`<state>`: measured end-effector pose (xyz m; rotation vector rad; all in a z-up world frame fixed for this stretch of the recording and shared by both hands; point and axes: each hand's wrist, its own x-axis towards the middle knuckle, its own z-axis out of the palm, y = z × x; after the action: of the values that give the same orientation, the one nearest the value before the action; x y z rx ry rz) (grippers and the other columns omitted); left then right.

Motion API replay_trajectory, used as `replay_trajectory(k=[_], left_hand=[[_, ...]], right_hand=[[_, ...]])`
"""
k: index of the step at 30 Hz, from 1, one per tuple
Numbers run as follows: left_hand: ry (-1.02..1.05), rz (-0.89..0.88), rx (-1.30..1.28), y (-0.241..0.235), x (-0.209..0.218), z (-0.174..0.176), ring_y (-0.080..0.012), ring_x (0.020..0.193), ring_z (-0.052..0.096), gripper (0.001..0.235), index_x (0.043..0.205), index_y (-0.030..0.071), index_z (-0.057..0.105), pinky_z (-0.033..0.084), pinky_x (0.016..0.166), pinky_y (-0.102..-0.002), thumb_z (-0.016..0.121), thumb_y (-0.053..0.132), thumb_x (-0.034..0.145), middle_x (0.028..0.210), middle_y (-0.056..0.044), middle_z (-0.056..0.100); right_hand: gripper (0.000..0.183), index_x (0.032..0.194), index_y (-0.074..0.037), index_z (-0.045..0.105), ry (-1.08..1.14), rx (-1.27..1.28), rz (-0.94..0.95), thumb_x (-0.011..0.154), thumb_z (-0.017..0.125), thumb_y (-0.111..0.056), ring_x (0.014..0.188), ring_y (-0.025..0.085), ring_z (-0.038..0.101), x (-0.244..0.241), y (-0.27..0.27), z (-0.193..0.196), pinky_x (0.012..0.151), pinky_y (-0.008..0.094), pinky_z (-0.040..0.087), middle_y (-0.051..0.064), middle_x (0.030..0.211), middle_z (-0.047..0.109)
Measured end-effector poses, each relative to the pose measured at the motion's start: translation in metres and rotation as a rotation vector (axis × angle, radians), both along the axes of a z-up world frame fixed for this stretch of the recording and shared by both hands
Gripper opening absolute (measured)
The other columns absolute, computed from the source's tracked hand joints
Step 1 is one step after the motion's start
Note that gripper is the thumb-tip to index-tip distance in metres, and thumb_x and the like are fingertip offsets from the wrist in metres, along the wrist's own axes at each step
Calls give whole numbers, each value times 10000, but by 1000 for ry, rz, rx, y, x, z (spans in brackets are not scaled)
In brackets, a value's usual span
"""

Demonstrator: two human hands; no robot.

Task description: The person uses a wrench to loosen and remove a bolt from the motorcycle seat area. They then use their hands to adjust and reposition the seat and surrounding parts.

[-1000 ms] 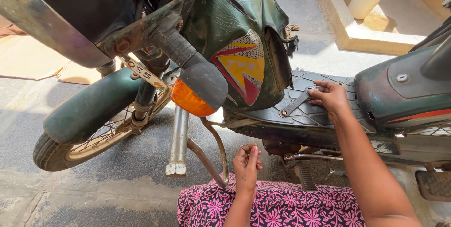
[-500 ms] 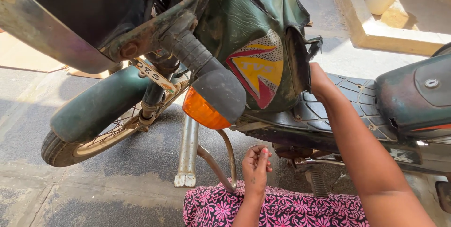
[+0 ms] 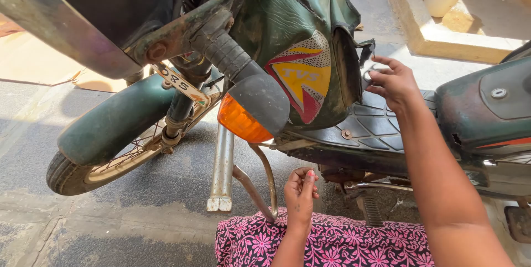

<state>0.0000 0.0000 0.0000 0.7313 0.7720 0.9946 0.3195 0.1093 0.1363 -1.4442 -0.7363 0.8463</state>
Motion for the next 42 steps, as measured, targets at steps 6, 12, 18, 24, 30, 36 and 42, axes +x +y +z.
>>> replay_trajectory(k=[6, 12, 18, 24, 30, 36, 42], left_hand=[[17, -4, -15, -3, -1, 4, -44, 705, 559, 229, 1070, 73, 698, 490, 599, -203, 681, 277, 969, 894, -1, 675], [12, 1, 7, -6, 1, -3, -44, 695, 550, 219, 1068, 65, 690, 491, 581, -213, 667, 264, 979, 888, 1, 666], [22, 6, -2, -6, -4, -2, -44, 688, 544, 212, 1070, 60, 687, 485, 578, -213, 656, 253, 989, 883, 0, 666], [29, -5, -1, -5, -5, -1, -46, 683, 545, 219, 1074, 64, 688, 486, 576, -214, 658, 261, 984, 881, 0, 668], [23, 4, 15, -5, -4, -3, -46, 689, 550, 224, 1073, 62, 687, 489, 579, -213, 661, 267, 987, 880, -1, 664], [25, -4, 9, -5, -3, -1, -44, 697, 548, 222, 1080, 67, 687, 488, 582, -215, 660, 266, 986, 886, 0, 663], [39, -5, 0, -5, -6, 1, -45, 705, 551, 228, 1082, 66, 688, 493, 593, -215, 656, 272, 990, 890, -3, 666]], right_hand=[[339, 1265, -44, 669, 53, -21, -182, 933, 660, 24, 836, 164, 691, 19, -59, -26, 698, 315, 628, 69, 998, 691], [278, 1205, -17, 665, 148, 37, -285, 935, 669, 47, 781, 167, 676, 17, -87, -54, 686, 312, 637, 69, 955, 681], [267, 1193, -18, 664, 153, 15, -324, 933, 665, 46, 809, 166, 673, 10, -90, -59, 713, 315, 658, 68, 954, 660], [267, 1190, -8, 663, 155, -8, -346, 929, 663, 48, 815, 171, 675, 10, -94, -62, 732, 320, 653, 77, 976, 664], [274, 1196, 0, 657, 124, 7, -328, 926, 676, 44, 821, 168, 674, 3, -94, -61, 726, 310, 646, 75, 980, 664], [298, 1216, 12, 642, 81, 24, -295, 922, 687, 34, 846, 173, 683, 7, -97, -65, 734, 310, 646, 89, 996, 677], [285, 1198, 33, 653, 58, 6, -331, 917, 703, 32, 844, 196, 687, 3, -93, -65, 723, 326, 654, 119, 1005, 683]])
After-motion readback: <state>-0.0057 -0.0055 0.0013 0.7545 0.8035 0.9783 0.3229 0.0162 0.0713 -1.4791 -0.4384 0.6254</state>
